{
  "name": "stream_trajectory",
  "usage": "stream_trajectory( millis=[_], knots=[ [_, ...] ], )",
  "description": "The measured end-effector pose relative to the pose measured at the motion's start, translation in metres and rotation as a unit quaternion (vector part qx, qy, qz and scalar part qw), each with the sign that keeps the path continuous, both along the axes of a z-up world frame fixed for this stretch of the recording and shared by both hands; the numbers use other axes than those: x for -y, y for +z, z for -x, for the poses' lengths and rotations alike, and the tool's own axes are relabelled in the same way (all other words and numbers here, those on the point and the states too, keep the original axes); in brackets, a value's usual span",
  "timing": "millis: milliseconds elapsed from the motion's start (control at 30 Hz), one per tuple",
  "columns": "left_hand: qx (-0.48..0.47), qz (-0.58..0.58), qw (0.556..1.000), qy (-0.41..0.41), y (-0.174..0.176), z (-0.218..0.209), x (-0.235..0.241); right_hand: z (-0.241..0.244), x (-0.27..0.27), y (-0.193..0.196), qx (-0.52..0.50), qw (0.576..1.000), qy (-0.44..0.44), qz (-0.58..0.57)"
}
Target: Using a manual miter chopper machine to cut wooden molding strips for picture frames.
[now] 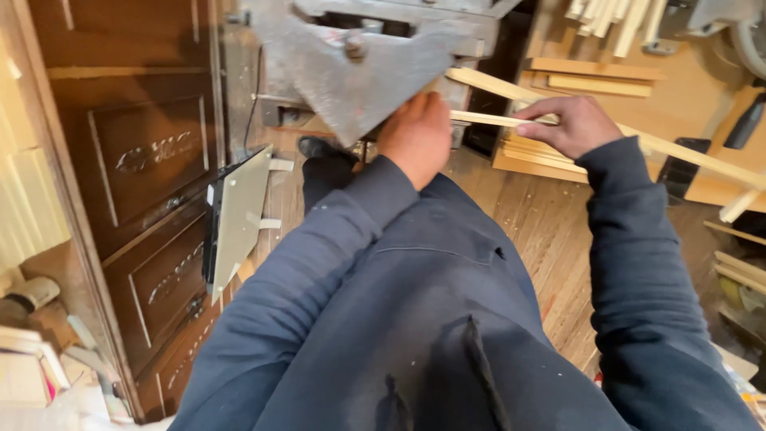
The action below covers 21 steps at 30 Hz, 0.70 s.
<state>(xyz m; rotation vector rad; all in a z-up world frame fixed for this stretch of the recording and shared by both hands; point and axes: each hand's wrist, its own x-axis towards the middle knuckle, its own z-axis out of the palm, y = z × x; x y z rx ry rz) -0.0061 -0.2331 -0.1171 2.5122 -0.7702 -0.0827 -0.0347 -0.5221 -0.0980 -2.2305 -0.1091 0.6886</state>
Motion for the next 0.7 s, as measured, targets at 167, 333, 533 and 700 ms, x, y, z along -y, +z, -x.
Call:
stream_trajectory(
  millis=[167, 333, 533, 700],
  knots=[
    [-0.009, 0.011, 0.997, 0.071, -0.010, 0.012, 0.008, -0.002, -0.018, 0.021, -0.008, 0.998, -0.006, 0.054],
    [-0.002, -0.074, 0.995, 0.069, -0.019, 0.014, 0.014, -0.005, -0.028, 0.025, -0.036, 0.995, -0.020, 0.092],
    [0.192, -0.446, 0.851, -0.201, -0.014, 0.015, 0.015, -0.006, -0.031, 0.025, -0.054, 0.994, -0.046, 0.078],
    [0.226, -0.379, 0.882, -0.165, -0.041, 0.034, 0.015, -0.008, -0.035, 0.029, -0.066, 0.992, -0.049, 0.091]
  ],
)
